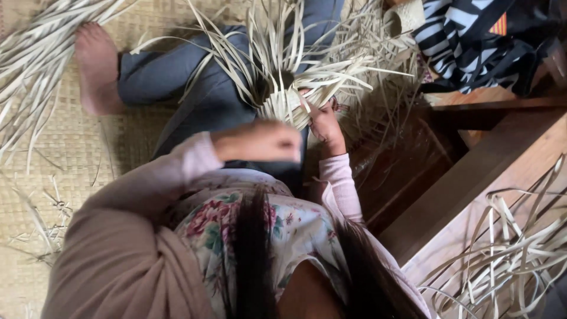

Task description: Weaving thin strips of dried plant material together to create a structured item.

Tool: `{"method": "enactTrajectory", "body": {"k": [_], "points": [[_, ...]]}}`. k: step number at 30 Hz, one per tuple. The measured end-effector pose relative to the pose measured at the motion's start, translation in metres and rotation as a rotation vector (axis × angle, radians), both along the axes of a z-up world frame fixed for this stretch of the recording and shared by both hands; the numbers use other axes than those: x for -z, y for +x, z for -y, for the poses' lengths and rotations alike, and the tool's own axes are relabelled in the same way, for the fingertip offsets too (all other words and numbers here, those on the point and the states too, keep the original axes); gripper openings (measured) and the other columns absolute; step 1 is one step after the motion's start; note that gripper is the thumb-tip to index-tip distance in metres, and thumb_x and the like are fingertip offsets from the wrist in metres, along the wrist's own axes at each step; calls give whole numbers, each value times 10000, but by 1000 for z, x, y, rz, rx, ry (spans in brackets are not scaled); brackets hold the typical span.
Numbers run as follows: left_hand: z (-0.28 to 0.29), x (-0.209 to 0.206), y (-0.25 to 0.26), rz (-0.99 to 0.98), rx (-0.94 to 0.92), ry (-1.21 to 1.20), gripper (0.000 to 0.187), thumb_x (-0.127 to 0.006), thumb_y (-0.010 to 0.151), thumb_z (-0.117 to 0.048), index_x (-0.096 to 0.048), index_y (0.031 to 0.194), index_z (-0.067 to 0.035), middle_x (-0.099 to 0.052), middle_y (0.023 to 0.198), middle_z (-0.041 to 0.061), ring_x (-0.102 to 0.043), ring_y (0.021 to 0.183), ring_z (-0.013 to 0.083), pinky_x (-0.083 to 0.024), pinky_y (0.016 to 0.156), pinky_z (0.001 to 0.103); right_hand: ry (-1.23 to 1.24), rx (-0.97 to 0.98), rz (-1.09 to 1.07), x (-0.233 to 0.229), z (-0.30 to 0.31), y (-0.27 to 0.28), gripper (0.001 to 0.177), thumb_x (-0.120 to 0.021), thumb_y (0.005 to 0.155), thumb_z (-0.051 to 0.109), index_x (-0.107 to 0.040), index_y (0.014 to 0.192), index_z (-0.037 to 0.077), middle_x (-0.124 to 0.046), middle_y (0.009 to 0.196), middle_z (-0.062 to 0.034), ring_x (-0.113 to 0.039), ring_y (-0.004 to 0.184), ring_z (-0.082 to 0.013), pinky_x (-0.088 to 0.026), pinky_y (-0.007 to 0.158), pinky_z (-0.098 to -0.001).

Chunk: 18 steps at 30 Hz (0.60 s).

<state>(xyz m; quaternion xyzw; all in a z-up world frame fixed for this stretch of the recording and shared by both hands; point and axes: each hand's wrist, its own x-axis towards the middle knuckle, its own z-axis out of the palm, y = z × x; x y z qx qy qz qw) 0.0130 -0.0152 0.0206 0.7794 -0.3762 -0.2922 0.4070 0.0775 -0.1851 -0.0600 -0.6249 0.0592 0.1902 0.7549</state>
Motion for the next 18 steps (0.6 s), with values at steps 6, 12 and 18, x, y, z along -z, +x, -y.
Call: {"method": "enactTrajectory", "body": {"k": [6, 12, 18], "points": [[-18, 0, 11, 582, -1087, -362, 380, -746, 715, -116, -412, 856, -7, -458, 781, 85, -420, 693, 209, -331, 719, 304, -81, -216, 164, -19, 5, -4, 144, -525, 851, 43, -597, 973, 20, -594, 916, -13, -530, 806, -90, -431, 743, -197], [-6, 31, 23, 282, -1142, -95, 300, -645, 743, -381, -623, 690, -87, -577, 580, 46, -566, 591, 224, -382, 733, 396, -152, -417, 220, -45, 15, -9, 283, -578, 826, 31, -535, 1104, 3, -591, 988, -35, -527, 836, -96, -438, 758, -211], [-19, 30, 31, -22, -941, -418, 229, -707, 770, -189, -586, 632, -53, -466, 434, -2, -358, 344, 68, -256, 372, 201, -1014, -385, -90, -146, 79, -24, 480, -705, 754, 412, -605, 993, 8, -618, 801, -178, -640, 765, -246, -486, 728, -285]]}}
